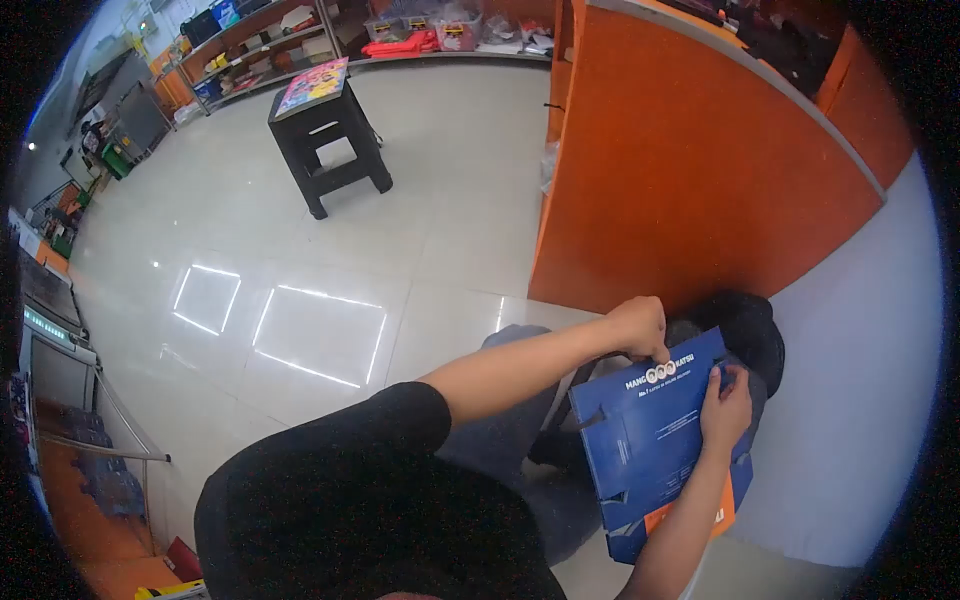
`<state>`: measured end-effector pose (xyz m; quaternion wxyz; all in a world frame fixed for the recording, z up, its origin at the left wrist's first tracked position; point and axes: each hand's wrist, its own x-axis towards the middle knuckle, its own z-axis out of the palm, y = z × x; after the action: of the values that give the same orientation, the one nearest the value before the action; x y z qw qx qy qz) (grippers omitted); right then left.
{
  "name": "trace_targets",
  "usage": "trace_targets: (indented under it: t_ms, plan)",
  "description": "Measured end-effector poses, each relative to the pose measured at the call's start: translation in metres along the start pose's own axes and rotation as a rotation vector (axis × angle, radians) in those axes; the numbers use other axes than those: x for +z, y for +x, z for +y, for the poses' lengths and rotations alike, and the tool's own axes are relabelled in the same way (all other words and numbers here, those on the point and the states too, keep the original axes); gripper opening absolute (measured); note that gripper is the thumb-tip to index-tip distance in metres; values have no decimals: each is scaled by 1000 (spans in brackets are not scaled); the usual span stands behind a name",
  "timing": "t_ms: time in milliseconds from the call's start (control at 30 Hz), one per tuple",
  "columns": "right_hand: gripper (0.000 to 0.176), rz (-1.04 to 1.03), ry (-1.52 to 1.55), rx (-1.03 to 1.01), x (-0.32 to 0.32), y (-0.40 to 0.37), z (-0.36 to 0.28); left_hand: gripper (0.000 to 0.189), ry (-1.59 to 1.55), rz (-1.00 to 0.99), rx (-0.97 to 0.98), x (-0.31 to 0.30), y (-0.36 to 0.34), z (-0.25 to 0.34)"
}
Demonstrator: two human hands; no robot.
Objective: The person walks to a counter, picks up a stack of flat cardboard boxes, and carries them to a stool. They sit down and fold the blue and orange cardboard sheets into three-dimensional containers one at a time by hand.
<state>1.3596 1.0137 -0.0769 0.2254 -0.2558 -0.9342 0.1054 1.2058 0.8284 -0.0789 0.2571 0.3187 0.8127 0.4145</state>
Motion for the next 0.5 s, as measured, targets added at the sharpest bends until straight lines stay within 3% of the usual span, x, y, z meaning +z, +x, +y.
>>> trace_targets:
  t_ms: [200,300,367,500]
  plan:
    - [33,-11,12,4,2,-1,1,25,-24,44,2,-6,-17,8]
    - [35,-24,40,8,1,-3,0,27,-25,78,100,-2,-14,-6]
    - [36,5,37,-14,7,-3,5,27,-108,129,27,-6,-28,1]
    - [35,-31,5,5,5,-2,2,24,-63,218,127,5,-26,-12]
